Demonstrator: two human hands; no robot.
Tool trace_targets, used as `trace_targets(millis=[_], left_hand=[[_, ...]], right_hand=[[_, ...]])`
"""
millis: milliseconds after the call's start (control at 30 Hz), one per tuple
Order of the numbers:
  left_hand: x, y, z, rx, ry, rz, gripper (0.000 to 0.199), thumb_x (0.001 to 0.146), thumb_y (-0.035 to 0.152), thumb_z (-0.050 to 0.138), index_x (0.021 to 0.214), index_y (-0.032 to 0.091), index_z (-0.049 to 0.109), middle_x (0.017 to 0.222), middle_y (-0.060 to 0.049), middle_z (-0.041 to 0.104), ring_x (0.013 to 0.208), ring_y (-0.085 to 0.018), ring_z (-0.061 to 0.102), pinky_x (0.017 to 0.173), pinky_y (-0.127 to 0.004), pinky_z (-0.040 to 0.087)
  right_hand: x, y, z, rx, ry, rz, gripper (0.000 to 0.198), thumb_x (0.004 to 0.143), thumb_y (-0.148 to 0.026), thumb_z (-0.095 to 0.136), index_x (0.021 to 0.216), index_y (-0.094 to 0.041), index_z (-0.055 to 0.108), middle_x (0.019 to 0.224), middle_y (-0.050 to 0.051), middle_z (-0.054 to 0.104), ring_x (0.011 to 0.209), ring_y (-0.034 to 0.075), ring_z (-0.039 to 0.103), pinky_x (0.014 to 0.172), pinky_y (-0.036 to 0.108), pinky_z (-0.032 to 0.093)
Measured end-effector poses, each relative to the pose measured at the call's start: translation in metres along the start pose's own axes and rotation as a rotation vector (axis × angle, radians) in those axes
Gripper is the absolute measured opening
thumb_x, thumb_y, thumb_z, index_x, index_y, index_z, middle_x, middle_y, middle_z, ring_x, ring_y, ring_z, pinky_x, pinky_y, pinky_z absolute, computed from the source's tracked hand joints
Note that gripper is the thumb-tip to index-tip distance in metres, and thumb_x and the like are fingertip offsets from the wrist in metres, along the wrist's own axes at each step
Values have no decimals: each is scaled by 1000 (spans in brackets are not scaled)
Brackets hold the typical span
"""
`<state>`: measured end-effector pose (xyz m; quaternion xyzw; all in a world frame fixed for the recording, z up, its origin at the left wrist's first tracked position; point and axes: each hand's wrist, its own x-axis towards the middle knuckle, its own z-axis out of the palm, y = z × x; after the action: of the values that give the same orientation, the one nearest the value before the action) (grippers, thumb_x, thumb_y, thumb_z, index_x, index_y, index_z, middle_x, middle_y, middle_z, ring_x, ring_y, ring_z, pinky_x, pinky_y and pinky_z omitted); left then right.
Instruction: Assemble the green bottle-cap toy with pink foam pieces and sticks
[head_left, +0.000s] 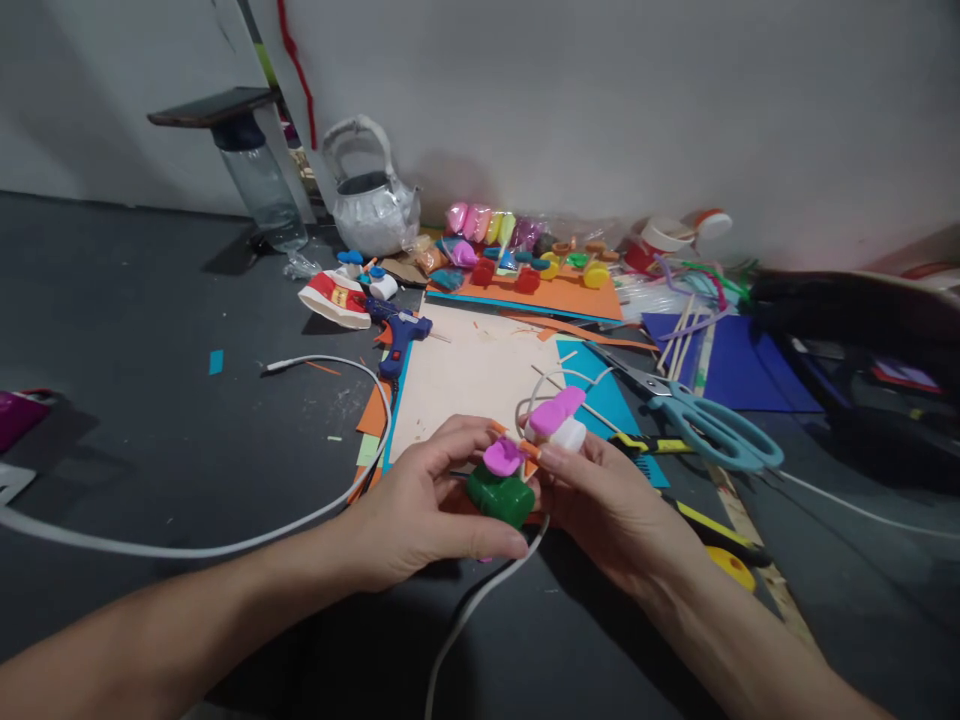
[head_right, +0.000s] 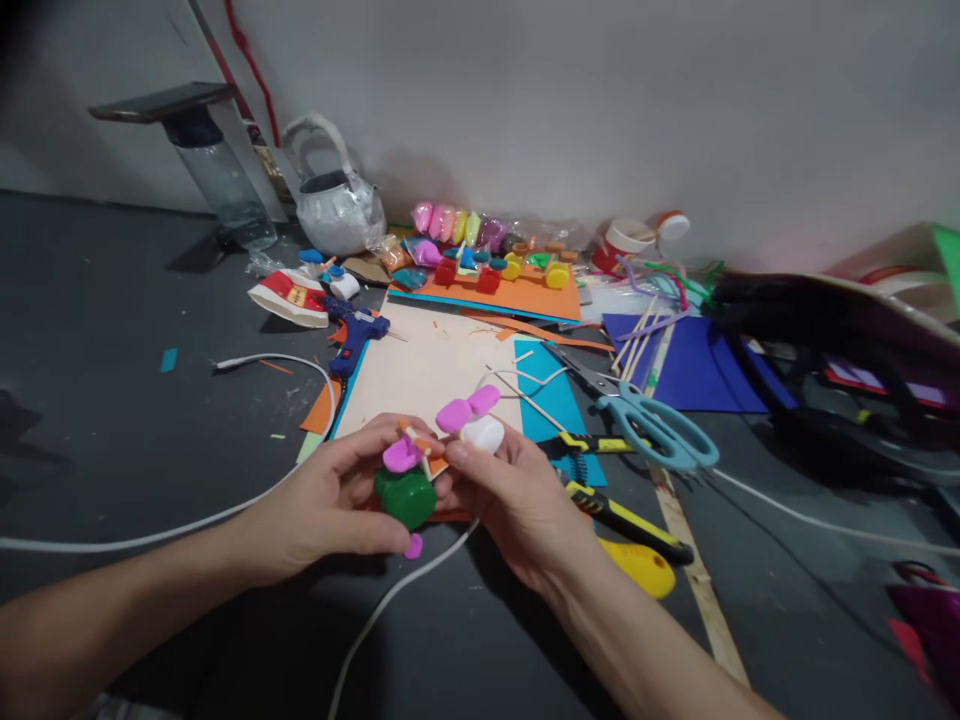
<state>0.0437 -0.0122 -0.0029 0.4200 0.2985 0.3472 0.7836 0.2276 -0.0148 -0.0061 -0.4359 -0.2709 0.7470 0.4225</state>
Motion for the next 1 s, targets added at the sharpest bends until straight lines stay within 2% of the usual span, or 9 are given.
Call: trace_targets(millis=[100, 200, 267, 333, 400, 467, 633, 767, 1000], left_hand=[[0, 0, 0, -18, 6, -16, 47, 62, 7, 86, 104, 26, 74, 121, -1, 50, 107, -18, 61, 92, -27, 52], [1, 3, -2, -53, 9, -13, 41, 65, 8, 85, 101, 26, 76, 111, 0, 55, 103, -15, 61, 86, -20, 52], [1, 4, -4, -57, 34, 9, 42, 65, 8, 85, 101, 28, 76, 109, 1, 56, 101, -13, 60, 80, -16, 52], [1, 4, -3, -43, 61, 23, 42, 65, 8, 85, 101, 30, 77, 109, 2, 56, 98, -13, 60, 75, -14, 51], [0, 4, -2, -28, 81, 19, 40, 65, 9, 86, 98, 29, 77, 112, 2, 55, 98, -12, 60, 75, -14, 51], [-1, 4, 1, -15, 71, -1, 39, 65, 9, 86, 98, 29, 78, 113, 2, 54, 100, -12, 60, 81, -16, 51], [-3, 5, 6, 14, 5, -26, 34, 67, 9, 84, 96, 26, 78, 107, 1, 56, 101, -12, 60, 90, -19, 48], [0, 6, 9, 45, 2, -39, 35, 67, 4, 81, 96, 23, 78, 106, -1, 57, 101, -14, 59, 92, -23, 47], [-1, 5, 9, 55, -8, -43, 37, 65, 6, 83, 96, 24, 77, 109, 0, 57, 102, -14, 60, 87, -21, 47]], right_hand=[[0, 0, -3, -101, -4, -33, 44, 67, -48, 84, 94, -20, 63, 67, -1, 67, 54, 11, 63, 55, 24, 54], [-4, -3, -7, -348, 111, -196, 52, 75, -55, 75, 112, -22, 59, 66, -4, 62, 48, 9, 54, 43, 19, 43], [-7, -7, -9, -570, 269, -443, 51, 81, -49, 72, 124, -26, 54, 73, -4, 61, 53, 10, 53, 45, 21, 44], [-11, -11, -11, -836, 388, -785, 41, 84, -36, 71, 122, -28, 57, 81, -2, 60, 64, 12, 56, 55, 25, 48], [-15, -13, -13, -1106, 409, -1106, 29, 85, -24, 71, 112, -28, 64, 91, 1, 61, 78, 15, 59, 67, 29, 50], [-18, -13, -14, -1315, 352, -1281, 27, 84, -18, 71, 109, -27, 65, 105, 5, 62, 92, 19, 60, 76, 33, 51], [-20, -12, -14, -1551, 230, -1364, 30, 84, -21, 73, 111, -23, 62, 119, 12, 60, 109, 25, 59, 84, 40, 54], [-20, -13, -13, -1597, 226, -1383, 20, 85, -23, 71, 104, -24, 65, 114, 11, 65, 104, 24, 62, 83, 41, 53], [-21, -17, -10, -1590, 198, -1389, 16, 86, -20, 70, 100, -25, 65, 105, 8, 69, 99, 23, 64, 81, 41, 53]])
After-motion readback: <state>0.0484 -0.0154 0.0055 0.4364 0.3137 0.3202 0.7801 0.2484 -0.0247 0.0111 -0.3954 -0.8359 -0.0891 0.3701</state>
